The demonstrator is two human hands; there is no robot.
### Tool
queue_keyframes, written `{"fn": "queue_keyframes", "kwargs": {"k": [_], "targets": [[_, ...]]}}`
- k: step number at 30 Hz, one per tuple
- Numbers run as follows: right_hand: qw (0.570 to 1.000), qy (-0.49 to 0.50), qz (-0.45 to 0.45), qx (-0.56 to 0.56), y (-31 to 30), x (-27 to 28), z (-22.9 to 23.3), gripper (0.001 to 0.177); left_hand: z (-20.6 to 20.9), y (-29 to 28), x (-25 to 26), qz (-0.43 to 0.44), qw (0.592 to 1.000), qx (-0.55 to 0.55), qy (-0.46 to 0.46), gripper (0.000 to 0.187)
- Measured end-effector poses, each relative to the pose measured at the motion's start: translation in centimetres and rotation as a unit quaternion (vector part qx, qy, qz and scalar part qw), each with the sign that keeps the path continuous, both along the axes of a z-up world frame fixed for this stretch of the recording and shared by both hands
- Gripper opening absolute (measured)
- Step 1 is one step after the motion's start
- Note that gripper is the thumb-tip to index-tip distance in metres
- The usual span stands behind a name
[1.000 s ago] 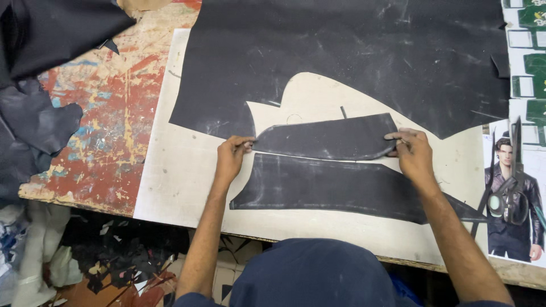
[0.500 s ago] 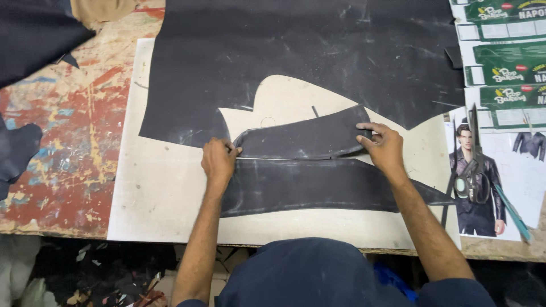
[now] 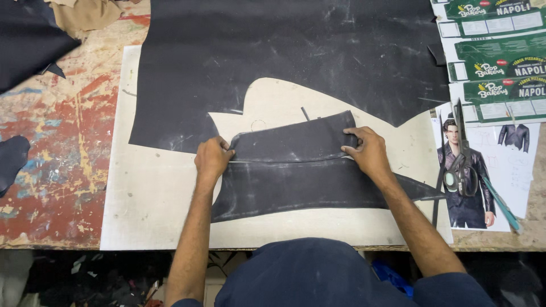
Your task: The person cuts a large piece of black fabric using shears, following a pattern and a reference photo of a leather jacket. They measure the cut pieces with a tape measure and arrange them on the table.
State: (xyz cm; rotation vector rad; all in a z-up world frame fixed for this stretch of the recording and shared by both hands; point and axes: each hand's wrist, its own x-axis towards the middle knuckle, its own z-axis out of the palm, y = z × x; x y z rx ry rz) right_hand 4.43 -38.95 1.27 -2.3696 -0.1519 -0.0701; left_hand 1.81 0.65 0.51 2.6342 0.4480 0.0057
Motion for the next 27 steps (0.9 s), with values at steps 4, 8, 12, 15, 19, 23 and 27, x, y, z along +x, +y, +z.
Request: {"fn": "queue_keyframes", "kwargs": {"k": [4, 8, 12, 15, 19, 23, 27], "targets": [[1.000, -0.015, -0.008, -0.012, -0.2, 0.2, 0.7, 0.050, 1.3, 0.2, 0.2, -0.007, 0.995, -0.098, -0.023, 0.016], [0.989, 0.025, -0.029, 0.142, -1.4, 0.1, 1.1, 0.044, 3.0, 1.3, -0.6, -0.001, 0.954, -0.282, -0.104, 0.015], [0.975, 0.046, -0.021, 0.216, -2.5, 0.1, 1.4, 0.044, 3.6, 1.2, -1.7, 0.011, 0.909, -0.397, -0.125, 0.020], [0.981, 0.073, -0.029, 0.178, -2.1, 0.3, 0.6, 0.046, 2.8, 0.2, -2.9, 0.048, 0.945, -0.308, -0.100, 0.025], [0.999, 0.026, -0.025, 0.029, -1.6, 0.4, -1.0, 0.051, 0.9, -1.0, -3.7, 0.081, 0.965, -0.226, -0.106, 0.026], [0.999, 0.020, -0.022, 0.021, -1.8, 0.3, -1.7, 0.051, 0.3, -0.7, -4.0, 0.084, 0.972, -0.194, -0.107, 0.024], [1.000, 0.013, -0.014, 0.018, -2.1, 0.3, -1.7, 0.051, 0.5, 0.0, -3.8, 0.088, 0.964, -0.222, -0.118, 0.020]]}}
